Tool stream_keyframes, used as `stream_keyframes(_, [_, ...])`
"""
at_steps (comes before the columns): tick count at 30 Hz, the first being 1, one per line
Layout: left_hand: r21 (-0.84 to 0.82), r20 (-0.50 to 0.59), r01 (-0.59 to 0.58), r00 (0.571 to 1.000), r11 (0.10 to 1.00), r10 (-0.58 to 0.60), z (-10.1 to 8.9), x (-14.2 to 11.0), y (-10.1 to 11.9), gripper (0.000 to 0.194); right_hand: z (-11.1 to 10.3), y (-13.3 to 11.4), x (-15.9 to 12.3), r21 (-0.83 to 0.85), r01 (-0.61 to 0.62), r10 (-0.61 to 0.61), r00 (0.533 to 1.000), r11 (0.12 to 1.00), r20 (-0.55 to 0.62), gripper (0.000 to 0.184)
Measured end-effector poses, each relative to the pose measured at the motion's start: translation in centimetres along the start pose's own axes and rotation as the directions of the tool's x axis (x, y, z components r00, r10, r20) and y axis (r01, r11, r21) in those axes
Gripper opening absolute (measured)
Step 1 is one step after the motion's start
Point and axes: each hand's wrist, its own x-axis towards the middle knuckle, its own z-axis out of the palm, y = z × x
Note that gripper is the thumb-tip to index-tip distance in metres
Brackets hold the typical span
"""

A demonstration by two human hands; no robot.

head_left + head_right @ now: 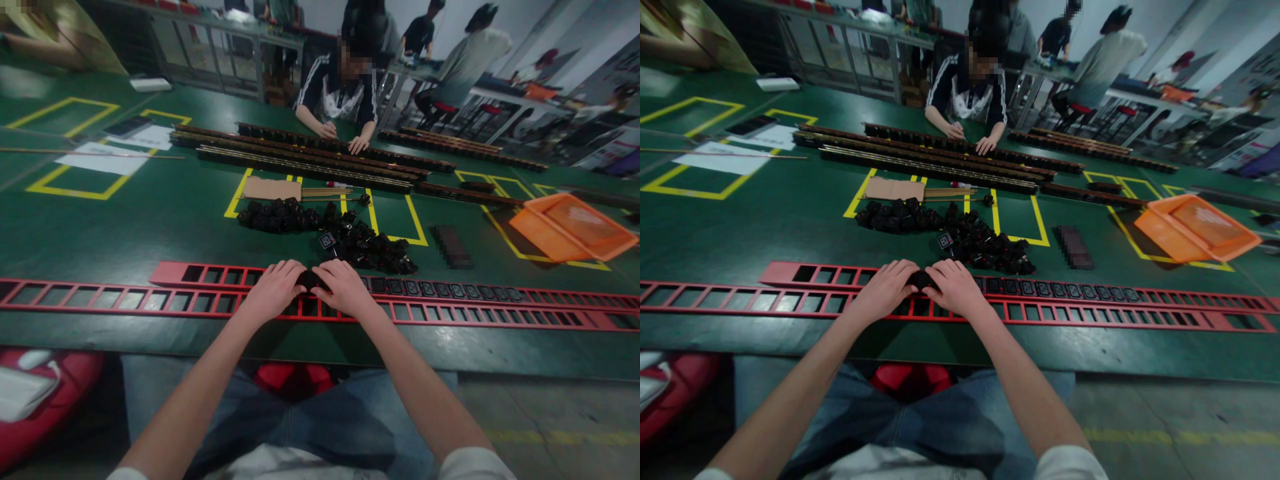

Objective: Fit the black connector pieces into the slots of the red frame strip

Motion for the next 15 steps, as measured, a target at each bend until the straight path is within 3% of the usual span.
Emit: stream_keyframes(15, [0.006,-0.002,0.026,1.0,1.0,-0.026,0.08,0.03,-0.07,0.036,-0.34,-0.36,0.48,-0.037,-0.046,0.049,0.995,0.998,0.09,0.035])
